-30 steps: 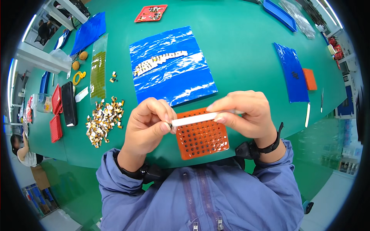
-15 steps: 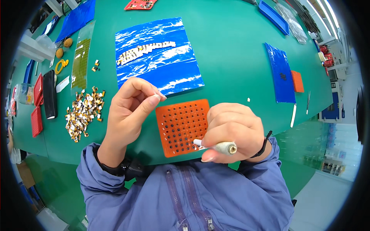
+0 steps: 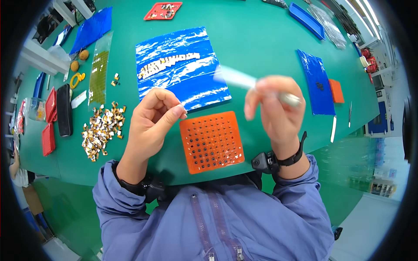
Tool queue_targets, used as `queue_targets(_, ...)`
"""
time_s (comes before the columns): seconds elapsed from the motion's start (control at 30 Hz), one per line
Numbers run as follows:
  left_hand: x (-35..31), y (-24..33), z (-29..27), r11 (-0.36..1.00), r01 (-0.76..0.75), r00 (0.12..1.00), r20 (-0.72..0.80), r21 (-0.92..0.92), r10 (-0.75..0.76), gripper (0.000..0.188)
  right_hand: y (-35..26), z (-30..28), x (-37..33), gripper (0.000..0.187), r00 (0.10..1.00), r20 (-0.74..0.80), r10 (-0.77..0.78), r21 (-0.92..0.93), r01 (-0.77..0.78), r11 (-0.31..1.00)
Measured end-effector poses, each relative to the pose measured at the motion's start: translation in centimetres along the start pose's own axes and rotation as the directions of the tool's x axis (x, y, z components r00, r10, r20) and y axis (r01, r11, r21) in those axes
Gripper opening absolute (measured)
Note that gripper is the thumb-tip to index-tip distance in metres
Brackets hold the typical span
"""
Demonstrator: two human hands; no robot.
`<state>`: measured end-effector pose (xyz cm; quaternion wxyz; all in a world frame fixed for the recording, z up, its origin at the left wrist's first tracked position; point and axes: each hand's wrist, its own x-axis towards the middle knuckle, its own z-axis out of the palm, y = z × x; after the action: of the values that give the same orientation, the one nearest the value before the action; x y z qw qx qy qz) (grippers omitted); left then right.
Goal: The person repeatedly picks up small electronic components from a blue anti-static bag and places them into the holes of an orange grid tray. The person uses a white stick-like tool to assist in positioning the components. The task is performed in a repetitive, one-at-a-time manner throughout the clip.
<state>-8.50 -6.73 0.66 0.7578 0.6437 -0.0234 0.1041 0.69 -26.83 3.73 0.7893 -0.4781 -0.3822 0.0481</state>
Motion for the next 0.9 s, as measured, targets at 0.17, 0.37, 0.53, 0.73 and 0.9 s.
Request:
queue_targets(0.17, 0.2, 0.4, -0.6, 0.994, -0.035, 0.994, -0.097, 0.105, 0.045, 0.003, 3.4, -3.2, 1.6, 0.024, 0.970, 0.237, 0.050, -0.722, 0.141, 0.678)
queue_targets(0.37, 0.1, 1.4, -3.7, 0.944, -0.078, 0.945, -0.278, 0.319, 0.173, 0.005, 4.6, -3.7, 1.2, 0.021, 0.898, 0.293, 0.328, -0.830, 0.069, 0.554)
queue_targets(0.53, -2.8, 3.0, -8.3, 0.793, 0.167, 0.934, -0.352, 0.586, 0.064, 0.007, 4.6, -3.9, 0.8, 0.021, 0.832, 0.285, 0.476, -0.875, 0.023, 0.484)
queue_targets(0.73, -5.0, 4.6, -11.9, 0.140, 0.196, 0.966, -0.216, 0.970, 0.144, 0.014, 4.0, -3.5, 0.7, 0.021, 0.831, 0.313, 0.459, -0.869, 0.055, 0.492)
queue_targets(0.9, -0.9, 7.4, -7.8, 0.064, -0.009, 0.999, 0.006, 0.998, 0.045, 0.018, 4.2, -3.8, 0.4, 0.022, 0.848, 0.332, 0.413, -0.868, 0.102, 0.487)
